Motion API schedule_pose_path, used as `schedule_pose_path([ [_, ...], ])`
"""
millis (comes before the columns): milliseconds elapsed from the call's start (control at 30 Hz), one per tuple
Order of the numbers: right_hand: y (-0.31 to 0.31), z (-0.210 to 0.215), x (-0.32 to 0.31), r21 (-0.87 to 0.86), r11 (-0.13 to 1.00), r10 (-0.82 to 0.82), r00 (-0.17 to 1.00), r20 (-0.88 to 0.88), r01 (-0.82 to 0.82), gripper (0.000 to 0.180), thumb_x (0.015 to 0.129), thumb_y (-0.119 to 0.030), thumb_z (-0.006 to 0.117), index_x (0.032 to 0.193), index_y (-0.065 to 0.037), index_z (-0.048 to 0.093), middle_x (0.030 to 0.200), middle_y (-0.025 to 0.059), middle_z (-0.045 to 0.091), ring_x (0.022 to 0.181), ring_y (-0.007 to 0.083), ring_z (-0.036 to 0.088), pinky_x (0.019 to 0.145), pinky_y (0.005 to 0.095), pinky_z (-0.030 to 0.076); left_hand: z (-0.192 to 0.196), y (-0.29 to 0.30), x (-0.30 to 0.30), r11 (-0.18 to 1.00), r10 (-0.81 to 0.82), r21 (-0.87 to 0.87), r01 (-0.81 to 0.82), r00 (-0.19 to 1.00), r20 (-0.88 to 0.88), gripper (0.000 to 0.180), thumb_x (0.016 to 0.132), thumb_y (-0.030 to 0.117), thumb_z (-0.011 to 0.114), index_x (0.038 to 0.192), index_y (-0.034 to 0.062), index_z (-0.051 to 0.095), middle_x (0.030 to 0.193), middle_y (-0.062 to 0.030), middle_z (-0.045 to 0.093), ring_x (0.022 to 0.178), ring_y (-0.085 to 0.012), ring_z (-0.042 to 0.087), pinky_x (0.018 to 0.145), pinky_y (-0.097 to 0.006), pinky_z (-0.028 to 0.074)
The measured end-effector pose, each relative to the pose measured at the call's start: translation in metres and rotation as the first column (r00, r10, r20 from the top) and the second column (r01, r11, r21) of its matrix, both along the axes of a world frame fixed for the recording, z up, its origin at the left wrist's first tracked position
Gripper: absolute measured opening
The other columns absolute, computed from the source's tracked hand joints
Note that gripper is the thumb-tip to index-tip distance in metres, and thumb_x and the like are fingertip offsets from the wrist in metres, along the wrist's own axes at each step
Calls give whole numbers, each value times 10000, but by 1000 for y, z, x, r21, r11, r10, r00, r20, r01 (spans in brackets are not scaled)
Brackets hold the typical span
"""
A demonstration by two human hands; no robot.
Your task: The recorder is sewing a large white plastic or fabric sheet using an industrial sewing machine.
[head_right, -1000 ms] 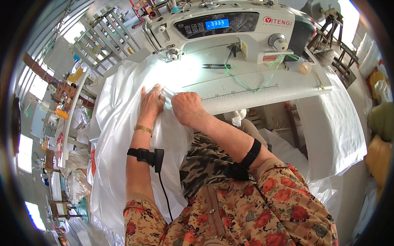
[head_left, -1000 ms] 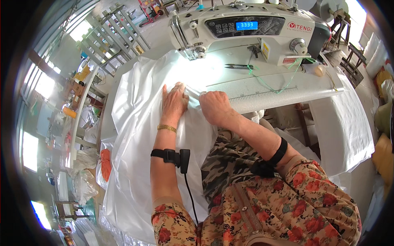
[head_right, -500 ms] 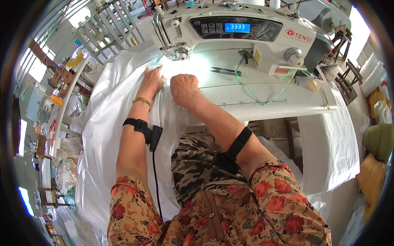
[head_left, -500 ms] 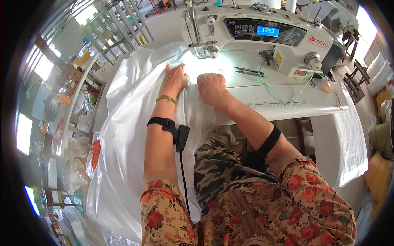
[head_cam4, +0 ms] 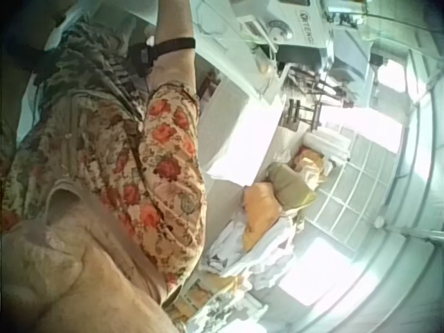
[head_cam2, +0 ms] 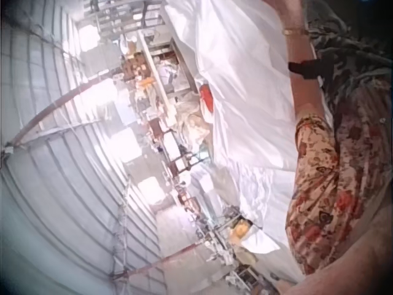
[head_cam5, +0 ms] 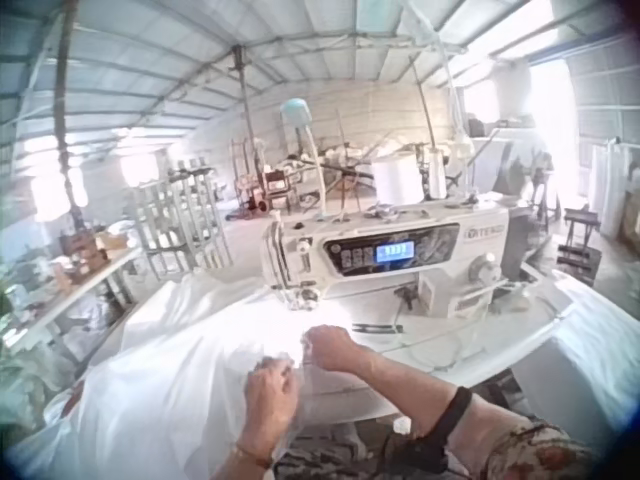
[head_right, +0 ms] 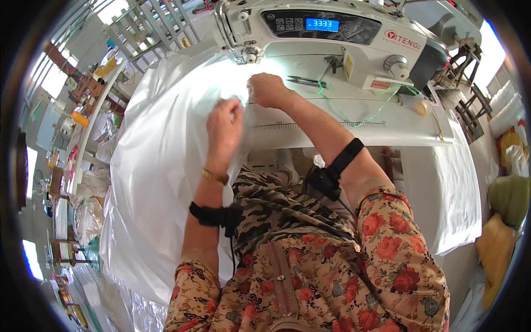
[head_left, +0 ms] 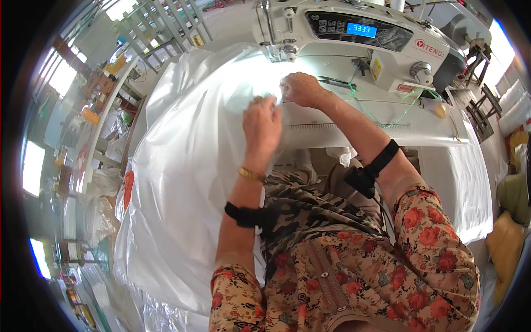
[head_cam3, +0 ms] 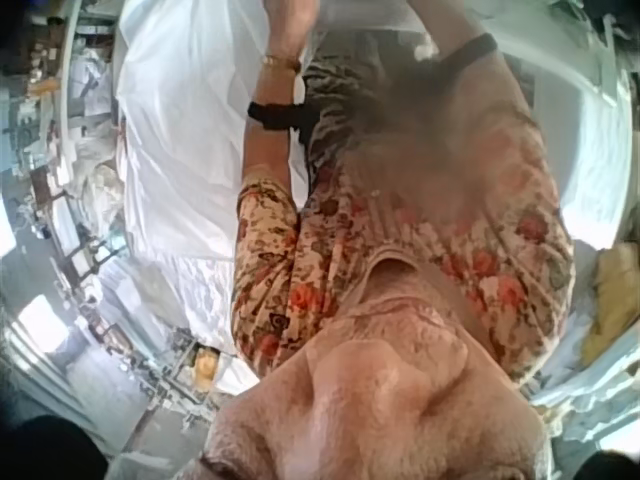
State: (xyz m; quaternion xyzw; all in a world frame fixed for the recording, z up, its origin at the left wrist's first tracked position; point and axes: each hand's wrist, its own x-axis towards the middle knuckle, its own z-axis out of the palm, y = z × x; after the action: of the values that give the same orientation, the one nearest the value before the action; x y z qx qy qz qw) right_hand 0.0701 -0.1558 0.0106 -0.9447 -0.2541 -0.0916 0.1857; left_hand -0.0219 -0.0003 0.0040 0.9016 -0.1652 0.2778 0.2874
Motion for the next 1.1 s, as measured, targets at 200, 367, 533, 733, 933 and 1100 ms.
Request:
schedule_pose_path([
  [200,-15,-19,-3,-24,993,119,982,147,-117,257,841,-140,508,1020,-109,690,1035,143,647,970,319,623,862,410,488,-18,-15,-68,989,150,0,-150,987,51,247,816,218,670,940,22,584,900,-122,575,858,-311,555,765,-406,437],
  [367,-18,-10,-12,127,937,322,945,58,-327,221,822,-78,580,1019,-128,667,1122,55,596,1023,279,593,928,365,475,-39,-9,-103,965,231,123,-233,972,33,272,796,234,696,931,36,566,940,-94,559,897,-296,527,824,-411,395],
  [533,-17,-15,-6,108,852,487,852,190,-512,134,846,-104,591,972,-115,637,1057,37,612,1007,250,594,912,356,478,-65,8,-118,947,262,168,-274,961,91,281,800,234,701,953,42,564,916,-75,546,885,-289,511,841,-417,370],
  [733,-23,-9,-3,212,799,546,827,135,-562,117,849,-90,608,964,-106,616,1013,46,621,968,253,598,894,353,473,-72,12,-114,929,251,244,-279,958,142,231,817,201,684,940,39,575,880,-83,582,845,-284,530,840,-408,370],
  [933,-24,-8,-1,296,802,550,835,-25,-519,159,844,-50,588,1001,-66,608,1037,87,613,993,275,588,911,368,462,-79,6,-96,931,276,226,-285,958,73,122,818,124,645,900,51,592,835,-96,599,797,-288,556,822,-396,386],
  [1100,-25,-10,-3,332,764,585,811,5,-553,153,851,-58,589,992,-88,642,1043,71,624,999,259,594,916,358,466,-83,7,-94,934,285,166,-317,939,192,129,786,68,636,900,50,578,852,-73,604,825,-289,551,805,-395,382],
])
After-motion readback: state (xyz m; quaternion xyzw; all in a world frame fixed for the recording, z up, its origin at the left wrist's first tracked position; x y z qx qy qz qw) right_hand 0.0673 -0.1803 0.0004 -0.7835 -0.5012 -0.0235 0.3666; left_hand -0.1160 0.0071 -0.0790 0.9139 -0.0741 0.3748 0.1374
